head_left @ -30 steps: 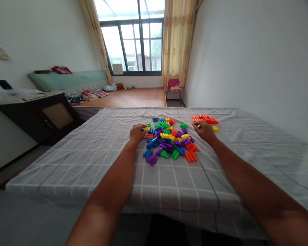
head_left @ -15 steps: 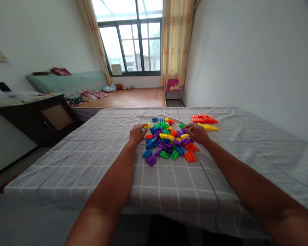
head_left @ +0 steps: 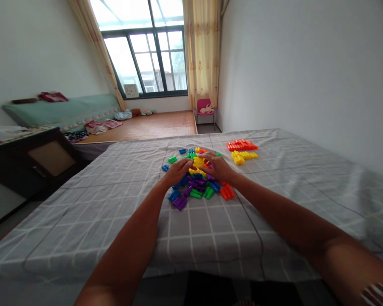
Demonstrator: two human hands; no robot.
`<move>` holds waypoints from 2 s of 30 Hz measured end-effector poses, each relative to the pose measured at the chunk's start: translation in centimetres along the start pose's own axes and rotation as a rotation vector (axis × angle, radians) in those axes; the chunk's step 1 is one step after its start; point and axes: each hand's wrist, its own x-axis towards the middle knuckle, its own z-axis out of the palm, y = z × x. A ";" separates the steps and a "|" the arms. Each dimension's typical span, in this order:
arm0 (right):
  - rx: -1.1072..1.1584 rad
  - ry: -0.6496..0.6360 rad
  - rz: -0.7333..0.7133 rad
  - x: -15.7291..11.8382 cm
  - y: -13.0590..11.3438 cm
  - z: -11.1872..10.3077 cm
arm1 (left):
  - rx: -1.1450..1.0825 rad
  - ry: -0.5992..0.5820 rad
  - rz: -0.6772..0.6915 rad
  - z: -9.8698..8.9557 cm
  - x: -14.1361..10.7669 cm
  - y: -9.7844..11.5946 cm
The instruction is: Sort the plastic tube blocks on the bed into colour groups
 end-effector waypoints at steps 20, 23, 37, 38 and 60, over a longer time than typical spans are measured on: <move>-0.442 -0.229 0.861 -7.6 15.2 -10.7 | 0.263 0.333 -0.140 -3.1 -0.4 -6.1; -0.439 -0.262 0.889 -7.4 15.4 -10.7 | 0.228 0.190 -0.046 -2.0 -0.2 -3.9; -0.304 0.092 0.392 -5.4 9.3 -7.1 | 0.559 -0.006 0.045 -1.8 -0.3 -4.7; -0.229 0.056 0.331 -4.9 8.3 -6.1 | 0.559 0.008 0.043 -1.8 -0.3 -4.9; 0.725 0.041 0.671 -0.7 9.2 -6.5 | 0.389 0.407 -0.275 -4.4 -0.6 -8.9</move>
